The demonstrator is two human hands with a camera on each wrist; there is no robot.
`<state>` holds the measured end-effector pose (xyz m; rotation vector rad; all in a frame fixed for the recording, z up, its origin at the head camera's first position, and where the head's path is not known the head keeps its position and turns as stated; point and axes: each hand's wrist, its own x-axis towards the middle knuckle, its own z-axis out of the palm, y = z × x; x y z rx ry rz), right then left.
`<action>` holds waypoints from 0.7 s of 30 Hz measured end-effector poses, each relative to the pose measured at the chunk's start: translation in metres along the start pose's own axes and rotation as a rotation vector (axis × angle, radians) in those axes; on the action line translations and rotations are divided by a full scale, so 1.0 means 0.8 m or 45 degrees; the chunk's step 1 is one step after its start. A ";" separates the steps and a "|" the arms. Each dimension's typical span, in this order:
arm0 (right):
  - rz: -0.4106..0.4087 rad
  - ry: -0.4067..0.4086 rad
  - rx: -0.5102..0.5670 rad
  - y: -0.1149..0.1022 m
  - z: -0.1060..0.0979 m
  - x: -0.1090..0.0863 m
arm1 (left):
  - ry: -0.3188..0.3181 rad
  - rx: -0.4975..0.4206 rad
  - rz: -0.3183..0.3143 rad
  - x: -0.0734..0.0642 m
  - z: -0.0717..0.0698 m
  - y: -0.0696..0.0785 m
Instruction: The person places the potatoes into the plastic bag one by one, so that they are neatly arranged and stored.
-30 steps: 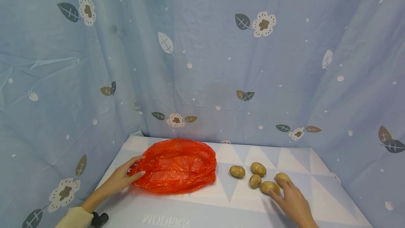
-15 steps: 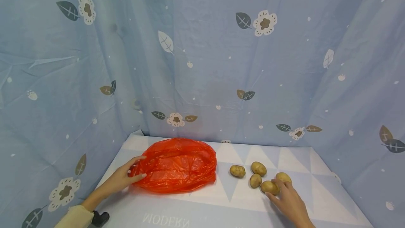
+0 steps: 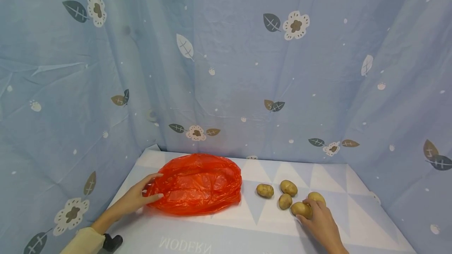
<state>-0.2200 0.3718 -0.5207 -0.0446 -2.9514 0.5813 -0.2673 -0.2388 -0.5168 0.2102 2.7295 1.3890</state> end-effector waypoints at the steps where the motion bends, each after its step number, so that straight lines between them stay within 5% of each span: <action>1: -0.008 0.009 0.009 0.000 0.001 0.000 | 0.001 -0.002 0.008 0.001 -0.001 -0.001; 21: -0.002 0.006 0.094 -0.002 0.000 0.001 | -0.020 -0.007 0.032 0.005 -0.006 0.002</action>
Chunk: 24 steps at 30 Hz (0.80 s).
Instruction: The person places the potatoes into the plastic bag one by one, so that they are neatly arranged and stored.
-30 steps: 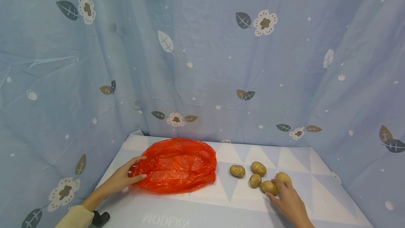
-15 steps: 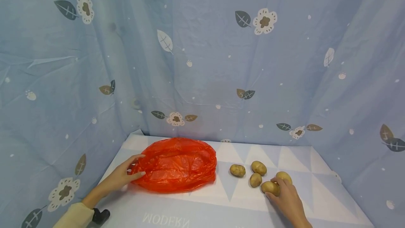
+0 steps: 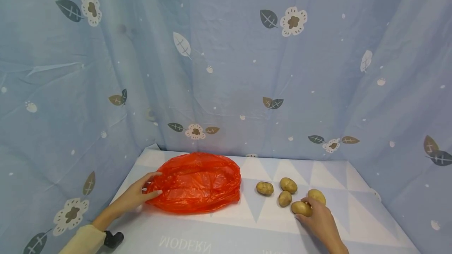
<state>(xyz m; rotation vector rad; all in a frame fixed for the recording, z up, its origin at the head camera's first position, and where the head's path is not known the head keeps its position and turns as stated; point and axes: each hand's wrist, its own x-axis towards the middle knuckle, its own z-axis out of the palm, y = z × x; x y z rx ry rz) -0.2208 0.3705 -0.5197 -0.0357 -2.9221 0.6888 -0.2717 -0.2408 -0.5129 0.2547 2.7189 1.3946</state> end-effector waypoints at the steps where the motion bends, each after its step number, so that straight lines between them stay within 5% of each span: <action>1: 0.008 -0.004 -0.002 -0.001 0.000 0.001 | 0.002 -0.004 -0.005 0.000 0.000 0.000; 24: 0.073 0.034 -0.019 -0.006 -0.004 -0.002 | 0.014 0.003 -0.001 0.006 0.005 -0.003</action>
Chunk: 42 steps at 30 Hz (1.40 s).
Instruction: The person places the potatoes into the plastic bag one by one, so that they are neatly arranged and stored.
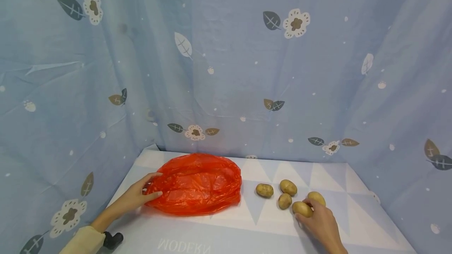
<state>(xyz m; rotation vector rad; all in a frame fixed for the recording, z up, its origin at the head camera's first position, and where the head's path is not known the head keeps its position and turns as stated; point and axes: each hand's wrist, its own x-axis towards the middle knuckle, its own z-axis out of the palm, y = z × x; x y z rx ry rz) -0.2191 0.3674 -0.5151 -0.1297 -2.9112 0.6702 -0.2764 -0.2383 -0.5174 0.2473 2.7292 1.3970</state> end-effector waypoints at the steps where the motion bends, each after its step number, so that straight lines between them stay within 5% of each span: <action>1: -0.005 0.006 0.004 0.000 -0.001 0.000 | 0.000 -0.001 -0.003 0.000 0.000 0.001; 9: -0.083 0.098 0.042 -0.008 -0.003 0.001 | -0.008 -0.009 -0.008 -0.003 -0.002 0.005; 42: -0.098 0.116 0.181 -0.044 -0.007 0.004 | -0.020 -0.015 0.046 -0.006 -0.006 0.005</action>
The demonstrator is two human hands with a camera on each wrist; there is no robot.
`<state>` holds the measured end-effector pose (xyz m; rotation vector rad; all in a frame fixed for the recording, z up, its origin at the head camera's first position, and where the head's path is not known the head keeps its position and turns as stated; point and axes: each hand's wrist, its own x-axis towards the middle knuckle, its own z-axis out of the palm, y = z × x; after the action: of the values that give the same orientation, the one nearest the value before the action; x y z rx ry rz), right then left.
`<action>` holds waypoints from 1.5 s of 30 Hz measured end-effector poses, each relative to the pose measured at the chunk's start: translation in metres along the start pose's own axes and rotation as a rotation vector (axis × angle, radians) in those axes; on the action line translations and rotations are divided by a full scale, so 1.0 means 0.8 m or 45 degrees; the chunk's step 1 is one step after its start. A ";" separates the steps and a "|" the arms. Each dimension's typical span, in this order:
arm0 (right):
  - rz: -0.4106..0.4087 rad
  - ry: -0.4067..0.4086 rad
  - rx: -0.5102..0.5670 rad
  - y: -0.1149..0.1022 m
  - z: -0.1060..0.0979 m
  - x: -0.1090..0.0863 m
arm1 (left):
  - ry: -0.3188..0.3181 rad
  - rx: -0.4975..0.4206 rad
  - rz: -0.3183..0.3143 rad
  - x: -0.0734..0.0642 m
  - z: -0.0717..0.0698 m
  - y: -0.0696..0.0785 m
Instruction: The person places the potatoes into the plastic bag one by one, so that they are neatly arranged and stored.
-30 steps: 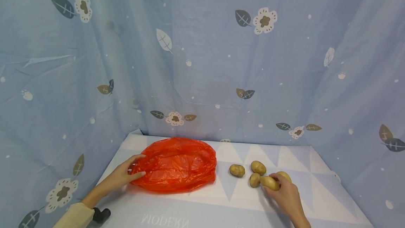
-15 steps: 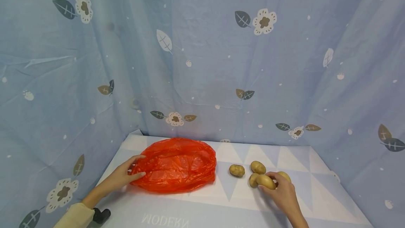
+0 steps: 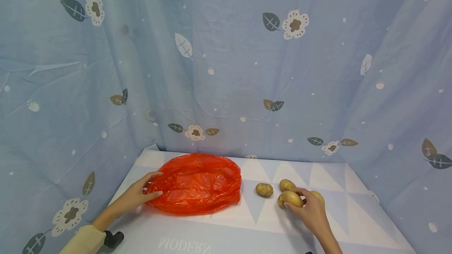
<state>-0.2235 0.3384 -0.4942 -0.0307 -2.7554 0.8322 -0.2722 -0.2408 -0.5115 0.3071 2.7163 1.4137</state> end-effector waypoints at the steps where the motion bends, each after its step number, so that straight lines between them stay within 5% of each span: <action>1: -0.010 0.009 -0.003 -0.001 0.001 0.000 | 0.002 -0.005 0.000 0.000 0.000 0.000; 9: -0.094 0.077 0.006 -0.008 0.008 0.006 | 0.006 -0.013 -0.011 0.001 0.001 -0.002; 21: -0.010 -0.053 0.083 -0.024 0.012 0.010 | -0.010 -0.031 -0.035 -0.001 0.003 -0.001; 45: -0.186 0.013 0.153 -0.069 0.035 0.039 | 0.009 -0.011 -0.047 0.001 0.004 0.001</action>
<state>-0.2581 0.2801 -0.4789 0.1865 -2.6549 0.9522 -0.2722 -0.2379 -0.5127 0.2513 2.7059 1.4190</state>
